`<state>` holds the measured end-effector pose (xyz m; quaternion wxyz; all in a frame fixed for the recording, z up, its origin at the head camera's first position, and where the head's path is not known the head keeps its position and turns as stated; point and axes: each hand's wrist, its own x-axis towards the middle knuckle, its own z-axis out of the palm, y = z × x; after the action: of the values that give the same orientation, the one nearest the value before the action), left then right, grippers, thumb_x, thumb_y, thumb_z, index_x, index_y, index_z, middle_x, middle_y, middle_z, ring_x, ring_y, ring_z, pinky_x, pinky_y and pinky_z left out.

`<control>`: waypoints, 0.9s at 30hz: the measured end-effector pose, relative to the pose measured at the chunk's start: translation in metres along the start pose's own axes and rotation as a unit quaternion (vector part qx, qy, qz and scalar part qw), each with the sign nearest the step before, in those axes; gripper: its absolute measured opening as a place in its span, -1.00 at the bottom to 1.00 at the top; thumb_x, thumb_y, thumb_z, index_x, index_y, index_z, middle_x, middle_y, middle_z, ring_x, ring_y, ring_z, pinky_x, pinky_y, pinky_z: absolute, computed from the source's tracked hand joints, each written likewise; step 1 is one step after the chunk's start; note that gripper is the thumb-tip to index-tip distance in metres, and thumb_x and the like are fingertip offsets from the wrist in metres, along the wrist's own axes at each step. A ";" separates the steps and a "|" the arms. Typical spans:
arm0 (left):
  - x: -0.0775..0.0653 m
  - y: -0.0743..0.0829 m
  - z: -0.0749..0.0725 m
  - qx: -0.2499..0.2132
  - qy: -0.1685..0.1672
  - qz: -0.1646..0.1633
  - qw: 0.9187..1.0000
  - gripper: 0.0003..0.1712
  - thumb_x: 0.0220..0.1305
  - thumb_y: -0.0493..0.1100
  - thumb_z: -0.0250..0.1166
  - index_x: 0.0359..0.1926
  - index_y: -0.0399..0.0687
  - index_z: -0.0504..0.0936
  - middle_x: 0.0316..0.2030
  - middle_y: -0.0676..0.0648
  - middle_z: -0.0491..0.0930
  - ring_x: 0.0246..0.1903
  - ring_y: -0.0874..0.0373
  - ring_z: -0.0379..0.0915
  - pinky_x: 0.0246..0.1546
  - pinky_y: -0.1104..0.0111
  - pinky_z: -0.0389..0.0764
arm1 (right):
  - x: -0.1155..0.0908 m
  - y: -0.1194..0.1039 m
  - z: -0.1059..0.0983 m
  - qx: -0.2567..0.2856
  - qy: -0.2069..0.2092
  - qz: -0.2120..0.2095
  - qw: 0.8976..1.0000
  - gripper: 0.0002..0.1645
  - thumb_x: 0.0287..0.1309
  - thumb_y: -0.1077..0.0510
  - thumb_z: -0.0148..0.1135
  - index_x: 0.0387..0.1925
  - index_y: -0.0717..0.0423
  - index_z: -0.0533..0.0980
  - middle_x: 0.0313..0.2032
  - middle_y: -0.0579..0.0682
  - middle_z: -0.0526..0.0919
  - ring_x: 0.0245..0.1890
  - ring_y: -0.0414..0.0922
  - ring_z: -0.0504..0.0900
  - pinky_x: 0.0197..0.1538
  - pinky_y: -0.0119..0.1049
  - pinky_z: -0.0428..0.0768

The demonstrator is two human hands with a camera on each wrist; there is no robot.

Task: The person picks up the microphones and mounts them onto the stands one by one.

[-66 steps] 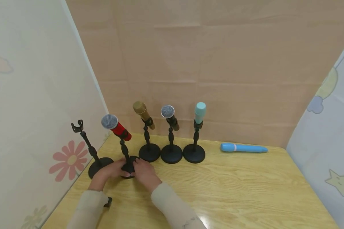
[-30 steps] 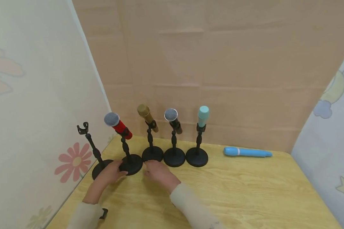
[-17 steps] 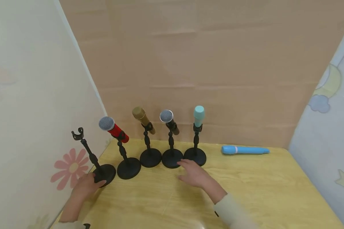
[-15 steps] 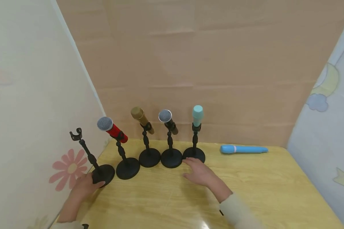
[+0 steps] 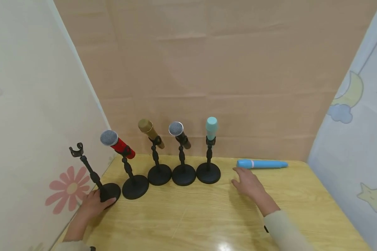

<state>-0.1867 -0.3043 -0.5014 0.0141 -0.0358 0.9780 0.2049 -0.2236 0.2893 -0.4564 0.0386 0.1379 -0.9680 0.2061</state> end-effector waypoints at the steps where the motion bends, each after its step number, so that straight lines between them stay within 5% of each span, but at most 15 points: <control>1: 0.000 -0.001 0.001 0.000 0.002 0.002 1.000 0.08 0.39 0.22 0.25 0.30 -0.81 0.15 0.26 -0.73 0.20 0.30 -0.61 0.05 0.35 -0.31 0.07 | 0.000 0.006 -0.001 -0.006 0.000 0.006 1.000 -0.33 0.34 0.15 0.27 0.37 0.39 0.33 0.32 0.45 0.38 0.27 0.47 0.36 0.17 0.35 0.45; 6: -0.002 -0.003 0.002 0.013 0.022 0.021 0.999 -0.04 0.44 0.12 0.24 0.25 -0.82 0.20 0.20 -0.72 0.27 0.25 -0.62 0.11 0.32 -0.29 0.07 | 0.004 0.035 -0.007 -0.050 -0.006 0.031 0.998 -0.24 0.30 0.15 0.31 0.40 0.38 0.28 0.33 0.52 0.30 0.25 0.53 0.30 0.10 0.42 0.43; 14: -0.003 0.000 -0.002 0.007 0.004 -0.011 1.000 0.02 0.39 0.19 0.27 0.28 -0.76 0.21 0.21 -0.68 0.27 0.22 -0.59 0.12 0.28 -0.30 0.23 | 0.009 0.076 -0.008 -0.087 -0.019 0.067 0.994 -0.08 0.27 0.18 0.29 0.50 0.41 0.07 0.39 0.57 0.11 0.34 0.56 0.11 0.17 0.54 0.24; 27: 0.011 0.019 -0.005 0.054 0.013 0.041 0.998 -0.13 0.39 0.07 0.29 0.08 -0.86 0.35 0.00 -0.68 0.45 0.11 -0.57 0.34 0.20 -0.24 0.31 | 0.012 0.109 -0.024 -0.104 -0.019 0.095 0.990 -0.18 0.34 0.21 0.17 0.46 0.46 0.07 0.38 0.59 0.07 0.36 0.60 -0.03 0.26 0.58 0.04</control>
<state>-0.1990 -0.2892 -0.4897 -0.0053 0.0022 0.9885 0.1512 -0.2654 0.3916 -0.4755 0.0142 0.0450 -0.9934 0.1042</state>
